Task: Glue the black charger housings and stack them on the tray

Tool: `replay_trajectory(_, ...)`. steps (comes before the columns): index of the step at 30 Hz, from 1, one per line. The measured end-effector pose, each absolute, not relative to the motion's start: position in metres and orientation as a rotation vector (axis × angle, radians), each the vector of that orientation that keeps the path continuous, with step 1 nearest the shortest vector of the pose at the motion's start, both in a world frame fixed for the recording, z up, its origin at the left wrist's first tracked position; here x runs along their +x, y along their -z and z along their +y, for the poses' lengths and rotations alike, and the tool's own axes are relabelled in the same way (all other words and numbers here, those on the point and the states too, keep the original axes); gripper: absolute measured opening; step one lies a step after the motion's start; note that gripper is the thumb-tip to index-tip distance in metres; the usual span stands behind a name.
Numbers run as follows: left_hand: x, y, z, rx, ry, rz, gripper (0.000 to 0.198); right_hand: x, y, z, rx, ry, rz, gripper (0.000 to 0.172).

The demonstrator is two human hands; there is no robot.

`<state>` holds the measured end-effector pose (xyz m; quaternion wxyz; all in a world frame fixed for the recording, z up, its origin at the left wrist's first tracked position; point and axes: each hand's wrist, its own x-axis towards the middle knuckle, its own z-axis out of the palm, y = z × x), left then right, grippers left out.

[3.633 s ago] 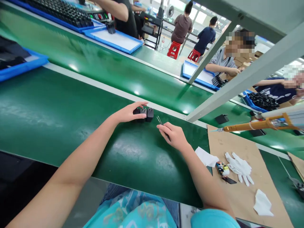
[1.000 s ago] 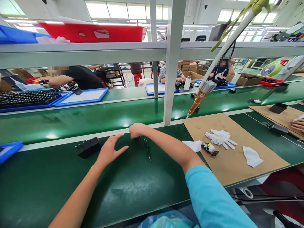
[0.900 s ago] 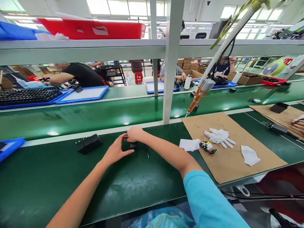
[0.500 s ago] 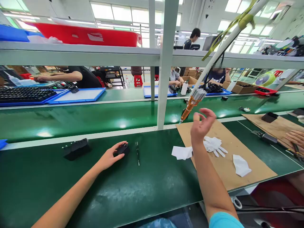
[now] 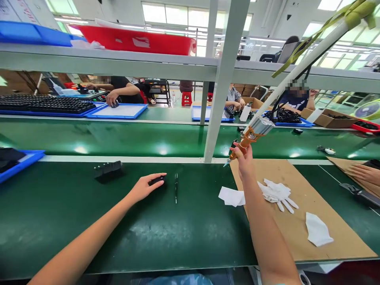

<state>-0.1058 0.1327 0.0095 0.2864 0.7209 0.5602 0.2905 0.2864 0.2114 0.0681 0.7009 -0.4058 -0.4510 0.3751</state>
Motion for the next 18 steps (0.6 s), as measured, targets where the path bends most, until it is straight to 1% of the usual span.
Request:
replay_trajectory(3, -0.104, -0.010, 0.130, 1.971, -0.765, 1.514, 0.045, 0.250, -0.072, 0.196, -0.843, -0.893, -0.925, 0.042)
replay_trajectory(7, -0.101, -0.009, 0.119, 2.098, -0.737, 1.533, 0.044, 0.184, -0.083, 0.176, -0.756, -0.997, -0.879, 0.039)
replay_trajectory(9, -0.099, -0.009, 0.113, 2.159, -0.755, 1.525, 0.041, 0.150, -0.092, 0.169, -0.678, -1.041, -0.887, 0.036)
replay_trajectory(11, -0.100, -0.009, 0.110, 2.180, -0.795, 1.478, 0.040, 0.119, -0.100, 0.163, -0.608, -1.087, -0.911, 0.037)
replay_trajectory(15, -0.111, -0.010, 0.114, 2.006, -0.870, 1.301, 0.053, 0.077, -0.108, 0.155, -0.534, -1.132, -0.960, 0.033)
replay_trajectory(18, -0.126, -0.011, 0.120, 1.780, -0.831, 1.190, 0.062, 0.069, -0.106, 0.152, -0.518, -1.119, -0.953, 0.027)
